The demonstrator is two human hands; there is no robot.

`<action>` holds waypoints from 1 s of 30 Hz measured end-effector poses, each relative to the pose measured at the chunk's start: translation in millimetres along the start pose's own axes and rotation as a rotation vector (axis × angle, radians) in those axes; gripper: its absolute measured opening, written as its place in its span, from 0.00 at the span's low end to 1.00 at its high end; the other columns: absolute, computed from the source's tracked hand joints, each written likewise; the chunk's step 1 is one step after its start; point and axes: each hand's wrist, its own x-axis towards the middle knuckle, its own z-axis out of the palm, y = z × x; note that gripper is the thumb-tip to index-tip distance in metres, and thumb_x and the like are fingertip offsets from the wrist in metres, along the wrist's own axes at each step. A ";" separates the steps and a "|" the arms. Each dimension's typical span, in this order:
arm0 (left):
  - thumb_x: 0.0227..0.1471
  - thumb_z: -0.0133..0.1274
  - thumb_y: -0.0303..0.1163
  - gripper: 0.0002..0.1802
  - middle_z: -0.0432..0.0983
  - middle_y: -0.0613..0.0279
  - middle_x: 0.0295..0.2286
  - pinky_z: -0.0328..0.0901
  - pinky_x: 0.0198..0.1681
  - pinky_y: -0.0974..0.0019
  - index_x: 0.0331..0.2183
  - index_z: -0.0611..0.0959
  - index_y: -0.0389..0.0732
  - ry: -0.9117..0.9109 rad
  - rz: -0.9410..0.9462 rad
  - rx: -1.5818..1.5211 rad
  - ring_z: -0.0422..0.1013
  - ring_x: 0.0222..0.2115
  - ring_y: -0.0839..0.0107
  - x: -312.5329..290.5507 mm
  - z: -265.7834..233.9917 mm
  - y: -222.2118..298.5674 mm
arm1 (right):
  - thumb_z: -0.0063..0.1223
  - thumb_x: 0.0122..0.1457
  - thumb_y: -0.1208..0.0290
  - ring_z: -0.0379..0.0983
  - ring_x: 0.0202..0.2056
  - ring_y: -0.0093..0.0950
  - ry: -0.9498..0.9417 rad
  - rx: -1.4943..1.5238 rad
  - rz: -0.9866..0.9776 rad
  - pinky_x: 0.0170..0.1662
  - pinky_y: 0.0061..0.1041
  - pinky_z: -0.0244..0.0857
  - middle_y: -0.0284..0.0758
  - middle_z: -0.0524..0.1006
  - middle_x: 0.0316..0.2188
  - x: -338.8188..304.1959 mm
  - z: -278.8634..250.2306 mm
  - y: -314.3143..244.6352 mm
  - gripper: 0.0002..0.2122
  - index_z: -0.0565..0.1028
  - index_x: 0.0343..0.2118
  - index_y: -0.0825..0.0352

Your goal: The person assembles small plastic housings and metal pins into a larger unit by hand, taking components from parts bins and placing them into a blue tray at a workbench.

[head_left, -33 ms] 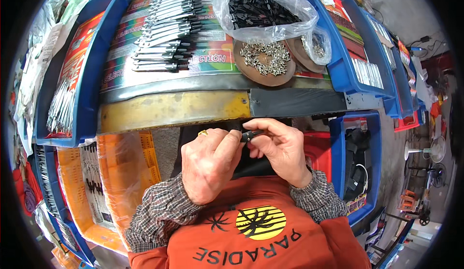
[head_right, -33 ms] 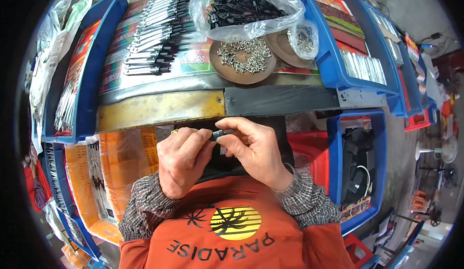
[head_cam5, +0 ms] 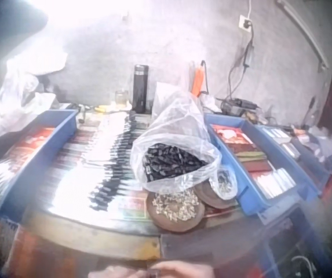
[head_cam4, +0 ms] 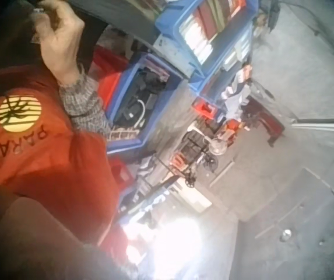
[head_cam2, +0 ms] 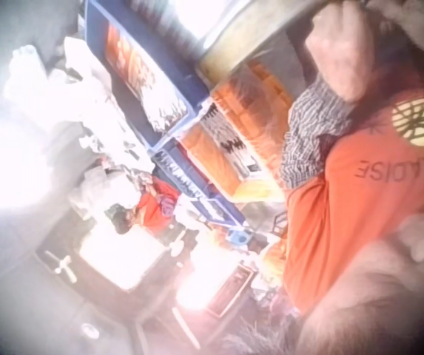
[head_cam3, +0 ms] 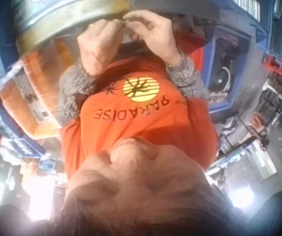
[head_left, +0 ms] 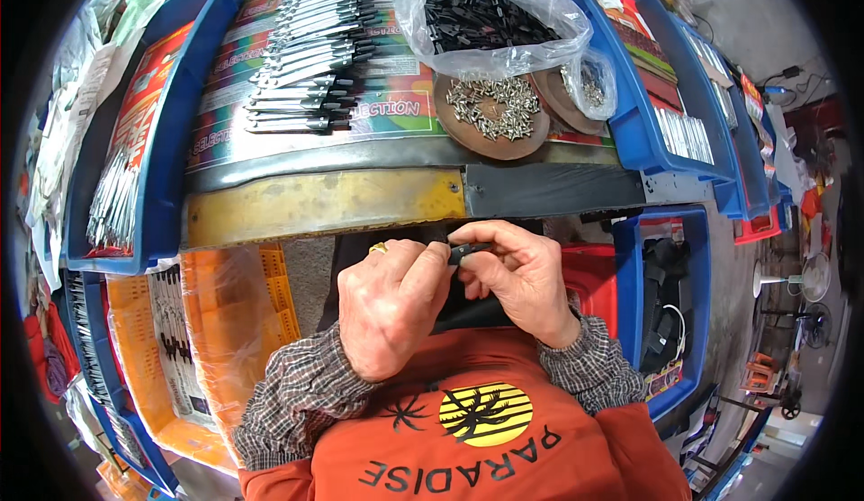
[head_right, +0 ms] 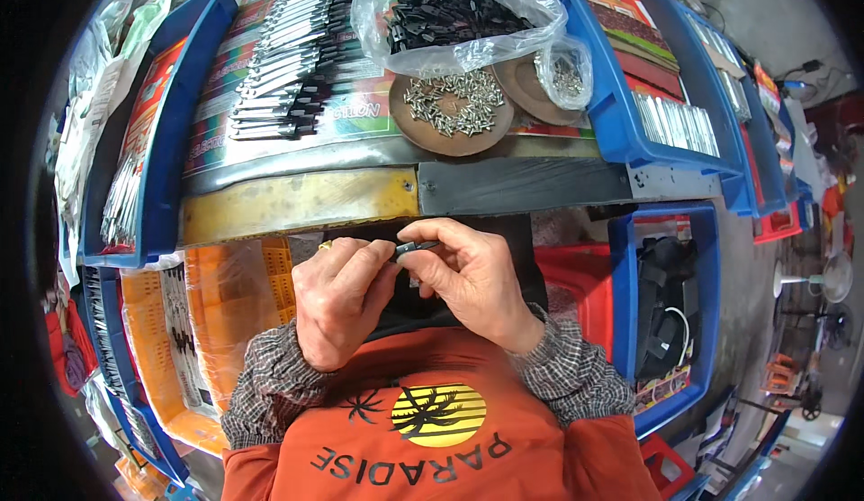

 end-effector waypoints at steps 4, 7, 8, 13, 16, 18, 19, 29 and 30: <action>0.36 0.58 0.20 0.14 0.69 0.60 0.21 0.64 0.19 0.65 0.32 0.77 0.35 0.024 0.071 0.023 0.68 0.19 0.65 -1.1 5.8 -3.5 | 0.54 0.60 0.72 0.67 0.20 0.12 -0.048 0.117 0.157 0.23 0.12 0.63 0.28 0.73 0.21 4.8 -1.9 -5.8 0.08 0.75 0.39 0.71; 0.35 0.57 0.20 0.15 0.68 0.60 0.21 0.64 0.19 0.65 0.32 0.77 0.34 0.063 0.106 0.028 0.68 0.18 0.66 0.7 6.1 -4.3 | 0.53 0.61 0.73 0.67 0.20 0.11 -0.071 0.120 0.164 0.22 0.11 0.62 0.28 0.73 0.21 7.8 -3.7 -6.8 0.07 0.75 0.37 0.71; 0.35 0.57 0.20 0.15 0.68 0.60 0.21 0.64 0.19 0.65 0.32 0.77 0.34 0.067 0.110 0.034 0.68 0.18 0.66 1.4 5.9 -5.2 | 0.53 0.61 0.74 0.67 0.20 0.12 -0.072 0.124 0.154 0.22 0.11 0.62 0.28 0.74 0.21 8.6 -4.1 -7.6 0.06 0.75 0.37 0.71; 0.36 0.61 0.18 0.16 0.75 0.58 0.24 0.67 0.24 0.63 0.33 0.79 0.36 -0.034 0.043 0.024 0.73 0.22 0.61 6.5 -6.6 -2.7 | 0.53 0.60 0.76 0.69 0.23 0.12 -0.014 0.057 0.070 0.24 0.12 0.65 0.28 0.74 0.23 7.4 3.3 -7.2 0.07 0.74 0.39 0.72; 0.37 0.61 0.18 0.16 0.74 0.57 0.24 0.67 0.24 0.63 0.34 0.79 0.36 -0.020 0.076 0.049 0.73 0.22 0.61 17.6 -18.4 -9.7 | 0.54 0.60 0.76 0.70 0.24 0.13 0.044 -0.012 -0.104 0.27 0.13 0.66 0.29 0.75 0.25 10.3 -0.6 -8.9 0.11 0.72 0.44 0.72; 0.39 0.61 0.19 0.13 0.74 0.56 0.23 0.65 0.24 0.61 0.32 0.78 0.36 -0.037 0.066 0.104 0.72 0.22 0.59 28.7 -33.1 -16.6 | 0.54 0.59 0.77 0.70 0.24 0.13 0.051 -0.040 -0.158 0.27 0.13 0.66 0.29 0.75 0.25 14.4 -8.4 -13.5 0.11 0.72 0.44 0.72; 0.39 0.61 0.20 0.11 0.73 0.55 0.23 0.65 0.24 0.60 0.30 0.78 0.36 -0.023 0.071 0.127 0.71 0.21 0.59 36.7 -35.5 -25.0 | 0.54 0.59 0.77 0.70 0.24 0.13 0.077 -0.081 -0.190 0.27 0.14 0.66 0.29 0.75 0.25 15.9 -13.3 -13.8 0.11 0.72 0.44 0.72; 0.44 0.56 0.21 0.07 0.71 0.49 0.21 0.64 0.26 0.60 0.29 0.74 0.36 0.160 0.112 0.328 0.70 0.21 0.54 135.0 -58.8 -141.2 | 0.52 0.59 0.79 0.70 0.22 0.14 0.092 -0.019 -0.180 0.24 0.12 0.65 0.30 0.75 0.23 31.3 -26.3 -17.2 0.06 0.75 0.39 0.72; 0.44 0.55 0.21 0.08 0.72 0.48 0.21 0.65 0.27 0.59 0.29 0.73 0.36 0.167 0.077 0.344 0.71 0.22 0.52 142.4 -58.2 -149.1 | 0.52 0.59 0.78 0.70 0.20 0.15 0.088 -0.011 -0.185 0.23 0.12 0.65 0.31 0.75 0.21 32.3 -25.8 -16.7 0.06 0.75 0.38 0.72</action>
